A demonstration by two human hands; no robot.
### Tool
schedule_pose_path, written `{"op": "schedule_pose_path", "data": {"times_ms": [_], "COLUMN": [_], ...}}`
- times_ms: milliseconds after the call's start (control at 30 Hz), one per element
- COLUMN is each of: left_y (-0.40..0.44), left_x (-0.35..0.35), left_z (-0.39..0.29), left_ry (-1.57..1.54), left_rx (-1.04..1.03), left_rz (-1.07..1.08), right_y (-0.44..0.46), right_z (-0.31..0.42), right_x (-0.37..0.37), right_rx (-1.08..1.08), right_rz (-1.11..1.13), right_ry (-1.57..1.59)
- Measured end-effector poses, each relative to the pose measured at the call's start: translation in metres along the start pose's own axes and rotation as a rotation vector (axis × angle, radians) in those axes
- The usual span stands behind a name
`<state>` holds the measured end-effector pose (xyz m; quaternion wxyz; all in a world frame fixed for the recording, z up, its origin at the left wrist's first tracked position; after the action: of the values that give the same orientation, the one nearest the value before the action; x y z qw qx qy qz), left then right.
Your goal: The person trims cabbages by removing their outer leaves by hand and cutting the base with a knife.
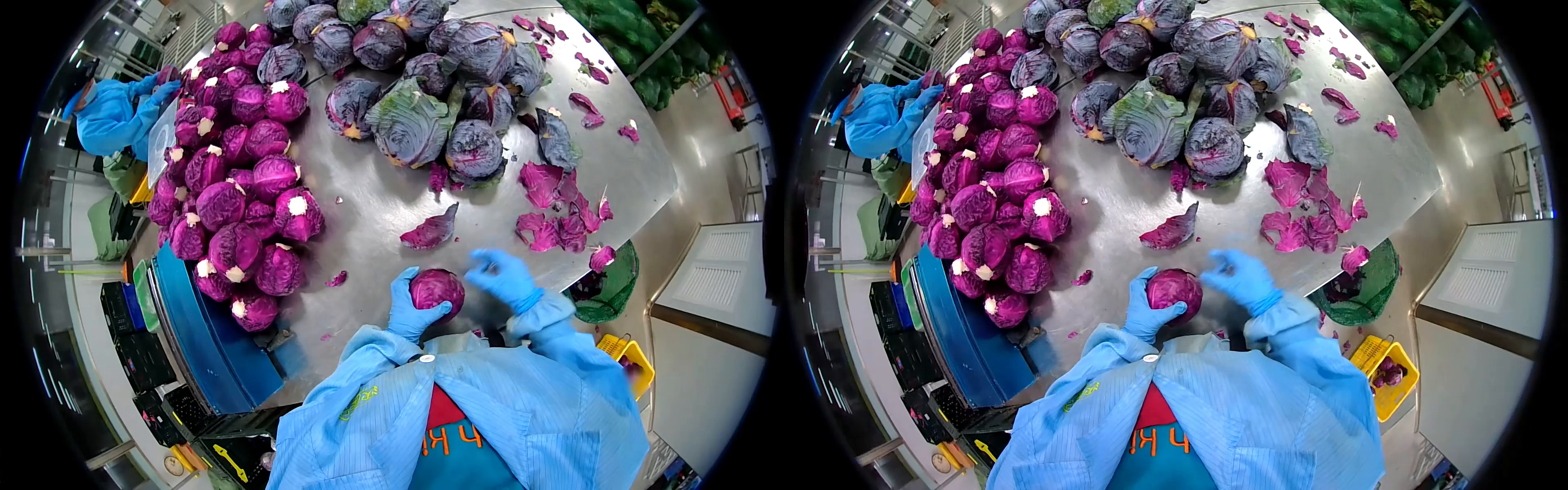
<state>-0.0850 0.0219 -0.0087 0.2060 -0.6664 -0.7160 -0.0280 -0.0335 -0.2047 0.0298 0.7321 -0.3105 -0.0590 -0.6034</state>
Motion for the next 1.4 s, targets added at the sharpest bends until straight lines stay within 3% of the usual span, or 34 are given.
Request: {"op": "schedule_pose_path", "data": {"times_ms": [67,133,200,233,333,467,567,667,767,867,900,1000,1100,1167,1233,1333,1400], "left_y": [-0.002,-0.011,-0.013,-0.011,-0.008,-0.012,-0.015,-0.014,-0.014,-0.013,-0.016,-0.005,-0.005,-0.008,-0.013,0.000,0.006], "left_x": [0.004,0.007,0.001,-0.004,-0.007,-0.001,-0.006,-0.009,-0.004,-0.020,-0.017,-0.025,-0.025,-0.027,-0.017,-0.002,0.000], "left_z": [-0.004,-0.005,0.006,0.011,0.020,0.005,-0.016,-0.022,-0.010,0.019,0.001,0.006,0.002,0.028,0.012,-0.011,-0.018], "left_ry": [0.062,0.140,-0.171,-0.330,-0.238,0.020,0.097,0.108,0.062,-0.690,-0.692,-0.880,-0.936,-0.853,-0.723,-0.475,-0.440], "left_rx": [0.016,0.089,0.281,0.368,0.342,0.166,-0.048,-0.091,-0.170,0.557,0.682,0.769,0.715,0.574,0.462,0.045,-0.072], "left_rz": [-0.045,-0.130,-0.099,-0.072,-0.078,-0.047,0.006,0.038,-0.044,0.121,0.006,0.082,0.122,-0.004,-0.140,-0.054,0.001], "right_y": [-0.007,-0.012,-0.010,-0.008,-0.015,-0.011,-0.011,-0.006,0.003,0.006,0.005,0.001,-0.002,-0.011,-0.013,0.003,0.018], "right_z": [-0.006,-0.005,-0.025,-0.031,-0.009,-0.023,-0.006,0.015,-0.002,-0.002,0.005,0.028,0.032,0.027,0.016,-0.033,-0.061], "right_x": [-0.036,-0.041,-0.049,-0.051,-0.039,-0.038,-0.041,-0.035,-0.038,-0.035,-0.033,-0.028,-0.028,-0.029,-0.022,-0.010,0.004], "right_rx": [-0.060,-0.105,-0.108,-0.095,-0.071,-0.185,-0.048,0.149,0.054,0.039,0.072,0.154,0.196,0.203,0.155,0.119,0.088], "right_rz": [0.162,0.151,0.133,0.102,0.088,-0.100,0.032,0.093,0.132,0.125,0.104,0.052,-0.006,-0.101,-0.262,-0.485,-0.637], "right_ry": [0.073,0.252,0.492,0.374,-0.057,0.158,0.435,0.267,0.440,0.226,0.111,-0.161,-0.256,-0.280,-0.119,0.029,0.135]}}
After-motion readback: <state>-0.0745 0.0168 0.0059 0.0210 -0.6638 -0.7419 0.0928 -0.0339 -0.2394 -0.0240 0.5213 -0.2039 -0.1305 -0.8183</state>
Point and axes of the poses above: each hand's wrist, its own y-axis towards the middle knuckle, its own x-axis out of the back of the hand, z = x × y, the point moved 5 cm from there along y, towards the middle knuckle, and after that the axes turned 6 degrees about -z, right-handed, at the moved point
